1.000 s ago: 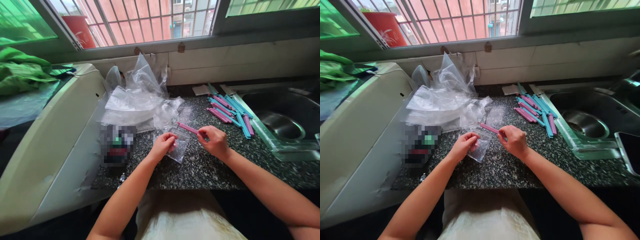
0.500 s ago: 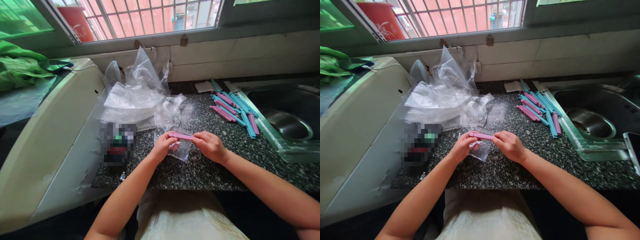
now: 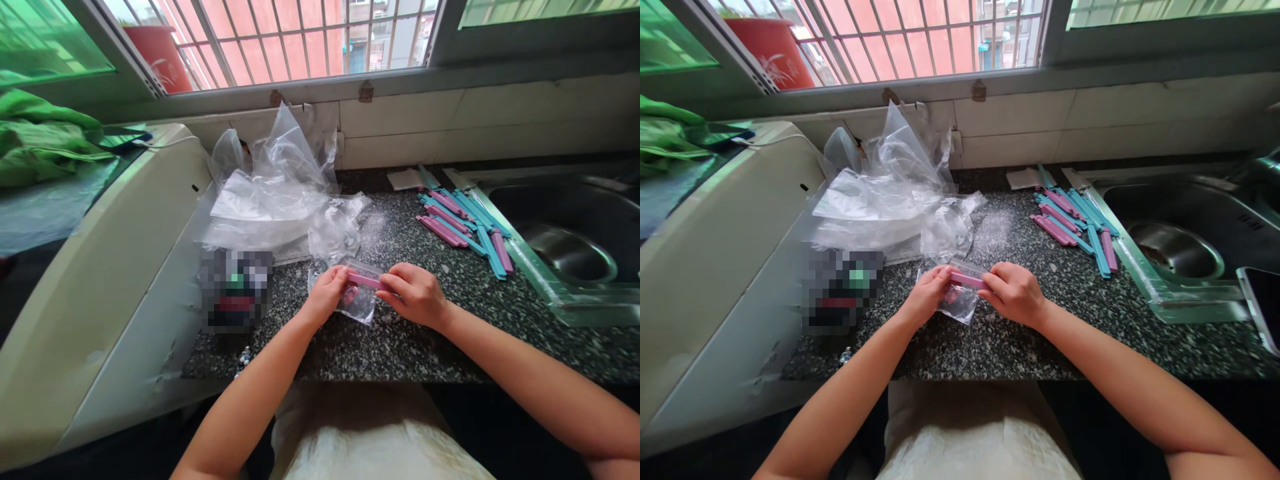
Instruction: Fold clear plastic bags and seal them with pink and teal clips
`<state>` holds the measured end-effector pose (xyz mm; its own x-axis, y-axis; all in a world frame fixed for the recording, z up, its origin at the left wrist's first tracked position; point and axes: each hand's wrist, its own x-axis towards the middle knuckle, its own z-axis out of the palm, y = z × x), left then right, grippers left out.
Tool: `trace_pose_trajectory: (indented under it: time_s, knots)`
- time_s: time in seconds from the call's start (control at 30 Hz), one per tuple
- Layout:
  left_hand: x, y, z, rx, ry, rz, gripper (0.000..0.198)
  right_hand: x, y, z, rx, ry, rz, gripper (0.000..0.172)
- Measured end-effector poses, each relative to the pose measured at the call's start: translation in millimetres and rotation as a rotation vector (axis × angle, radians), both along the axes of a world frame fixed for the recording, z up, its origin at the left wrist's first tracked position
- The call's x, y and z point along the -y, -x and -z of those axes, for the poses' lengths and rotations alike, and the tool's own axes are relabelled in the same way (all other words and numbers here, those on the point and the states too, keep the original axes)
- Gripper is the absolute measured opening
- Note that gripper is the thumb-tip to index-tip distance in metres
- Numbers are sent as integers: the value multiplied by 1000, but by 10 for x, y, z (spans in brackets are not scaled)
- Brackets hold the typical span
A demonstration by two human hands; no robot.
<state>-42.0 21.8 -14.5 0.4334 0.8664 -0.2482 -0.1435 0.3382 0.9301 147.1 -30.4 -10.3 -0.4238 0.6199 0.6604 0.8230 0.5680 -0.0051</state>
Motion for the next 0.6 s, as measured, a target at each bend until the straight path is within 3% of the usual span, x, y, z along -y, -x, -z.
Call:
trace_pose_trajectory:
  time_s: [0.23,0.6]
  knots:
    - [-12,-4,10,-110,-142,26,51,23,2,36,11,6,-16,22]
    - [24,-16,6,-67,-146,-51,49,1,8,109,-18,40,-25,23]
